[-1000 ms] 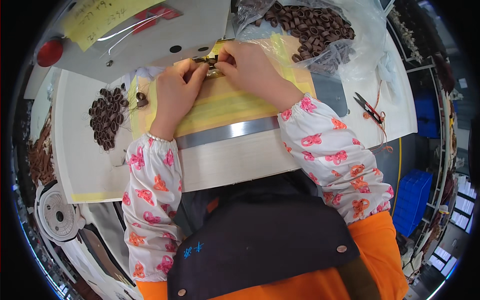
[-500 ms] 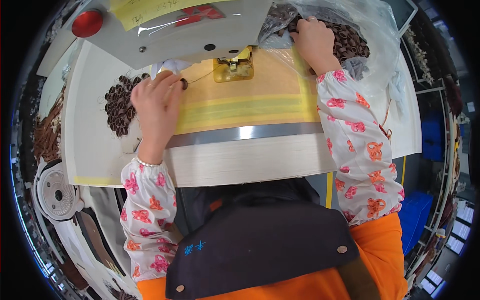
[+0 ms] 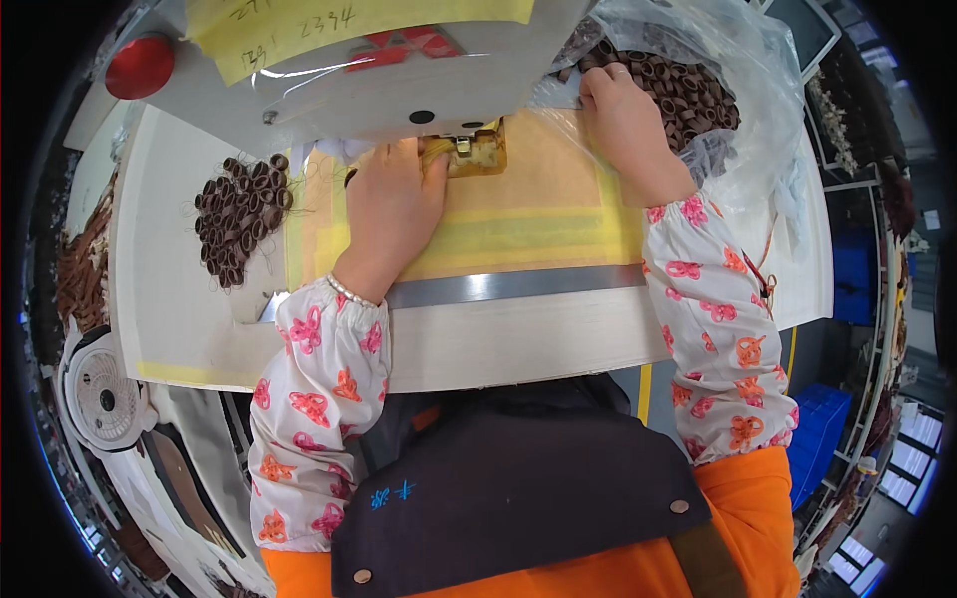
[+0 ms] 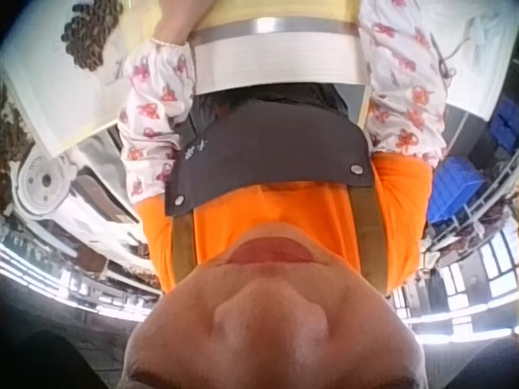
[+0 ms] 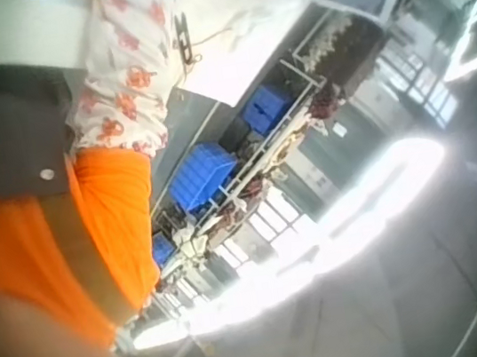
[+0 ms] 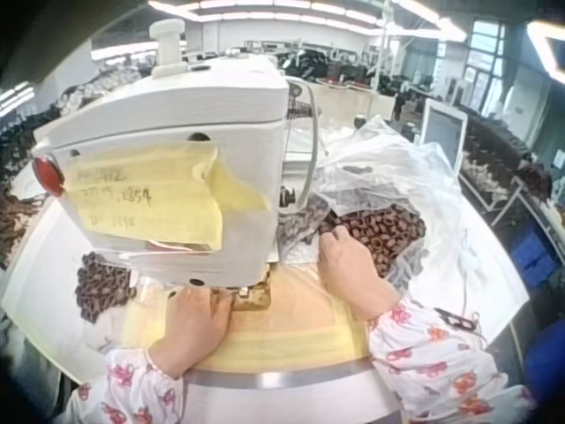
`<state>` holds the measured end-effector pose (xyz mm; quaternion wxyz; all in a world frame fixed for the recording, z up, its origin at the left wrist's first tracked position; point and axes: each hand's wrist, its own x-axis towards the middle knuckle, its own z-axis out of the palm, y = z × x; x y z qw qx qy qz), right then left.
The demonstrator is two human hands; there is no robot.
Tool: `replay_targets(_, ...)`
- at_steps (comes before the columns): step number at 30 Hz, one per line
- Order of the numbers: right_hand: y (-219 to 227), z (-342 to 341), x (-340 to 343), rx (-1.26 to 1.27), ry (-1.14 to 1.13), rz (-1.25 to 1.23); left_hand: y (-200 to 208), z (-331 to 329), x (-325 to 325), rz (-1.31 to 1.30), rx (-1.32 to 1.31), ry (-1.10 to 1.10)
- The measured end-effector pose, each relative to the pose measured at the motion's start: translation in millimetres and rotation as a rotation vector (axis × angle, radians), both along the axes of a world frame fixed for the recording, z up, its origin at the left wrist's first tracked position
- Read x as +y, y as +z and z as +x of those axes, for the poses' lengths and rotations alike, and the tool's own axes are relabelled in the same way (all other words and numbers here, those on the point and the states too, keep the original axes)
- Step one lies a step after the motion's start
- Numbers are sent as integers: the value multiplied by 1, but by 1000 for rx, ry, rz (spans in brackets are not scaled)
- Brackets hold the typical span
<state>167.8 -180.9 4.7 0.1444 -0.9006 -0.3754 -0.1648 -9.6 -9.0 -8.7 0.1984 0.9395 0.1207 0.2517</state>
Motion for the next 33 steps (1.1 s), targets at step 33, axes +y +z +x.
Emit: replay_targets(33, -1, -112, 32, 253, 510, 330, 16, -5, 13, -604, 155, -385)
